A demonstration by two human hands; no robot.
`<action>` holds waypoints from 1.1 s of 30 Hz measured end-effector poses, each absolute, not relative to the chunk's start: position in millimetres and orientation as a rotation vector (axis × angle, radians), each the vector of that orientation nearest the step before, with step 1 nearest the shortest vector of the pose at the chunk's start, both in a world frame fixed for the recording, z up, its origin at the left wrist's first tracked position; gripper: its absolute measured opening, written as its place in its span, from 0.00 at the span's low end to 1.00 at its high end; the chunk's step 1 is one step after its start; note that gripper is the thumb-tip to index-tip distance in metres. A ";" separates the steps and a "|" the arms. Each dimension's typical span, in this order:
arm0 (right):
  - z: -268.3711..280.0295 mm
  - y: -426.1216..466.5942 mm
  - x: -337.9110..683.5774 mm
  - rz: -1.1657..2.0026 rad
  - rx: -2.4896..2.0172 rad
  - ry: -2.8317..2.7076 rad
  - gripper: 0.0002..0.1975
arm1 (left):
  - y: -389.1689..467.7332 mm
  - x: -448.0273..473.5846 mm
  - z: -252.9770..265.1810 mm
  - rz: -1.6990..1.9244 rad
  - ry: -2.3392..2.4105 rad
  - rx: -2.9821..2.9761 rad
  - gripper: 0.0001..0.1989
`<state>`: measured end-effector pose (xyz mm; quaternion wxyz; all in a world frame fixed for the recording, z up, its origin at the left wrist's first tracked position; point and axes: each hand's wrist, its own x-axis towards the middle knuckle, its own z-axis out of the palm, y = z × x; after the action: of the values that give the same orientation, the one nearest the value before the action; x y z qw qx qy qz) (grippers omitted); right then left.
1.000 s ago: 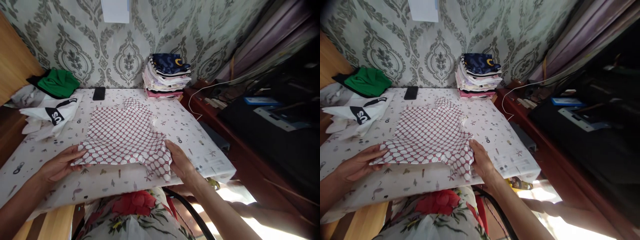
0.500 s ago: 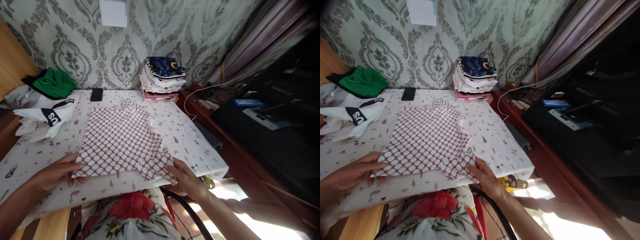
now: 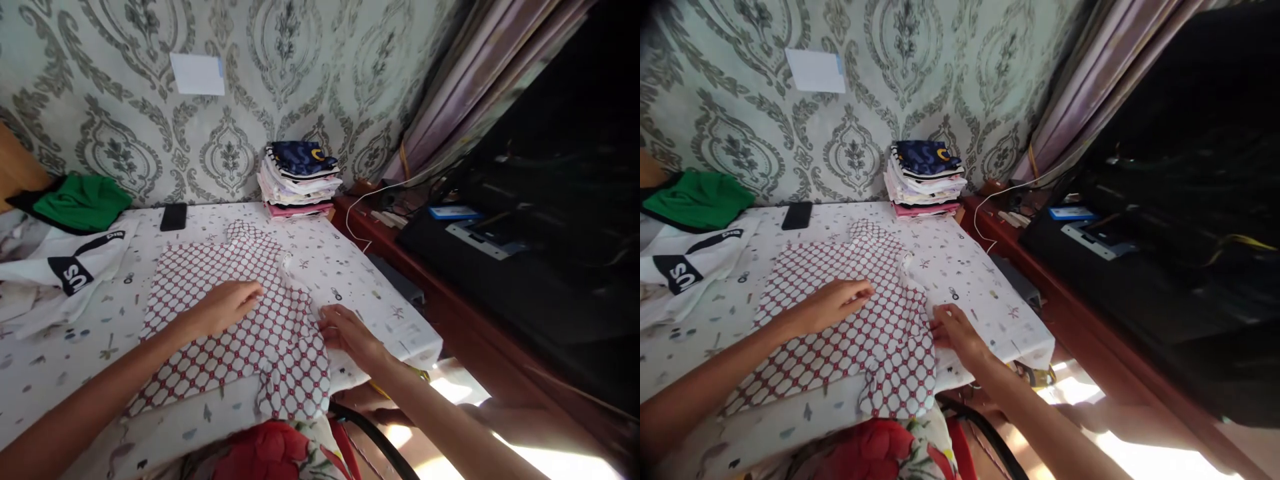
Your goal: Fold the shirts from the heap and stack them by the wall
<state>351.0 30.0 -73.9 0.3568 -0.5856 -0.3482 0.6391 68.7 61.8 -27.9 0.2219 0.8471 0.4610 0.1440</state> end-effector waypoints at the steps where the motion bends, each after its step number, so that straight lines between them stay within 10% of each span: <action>1: -74.3 37.2 348.8 1.635 -1.524 -0.888 0.13 | 82.6 84.6 -32.2 0.403 1.231 2.418 0.13; 13: -76.2 68.4 335.2 1.571 -1.562 -0.991 0.17 | 260.6 150.6 -60.9 0.092 1.474 2.422 0.13; 22: -91.0 50.7 357.5 0.414 -1.577 -1.855 0.17 | 258.3 140.0 -82.5 0.501 1.394 2.227 0.14; 33: -74.1 86.9 346.8 0.391 -1.333 -2.084 0.13 | 185.8 109.3 -103.7 0.810 1.126 2.439 0.16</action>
<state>346.8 86.9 -74.1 0.3134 -0.5054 -0.7902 0.1483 109.3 185.8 -103.7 0.1672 0.8570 0.3957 0.2846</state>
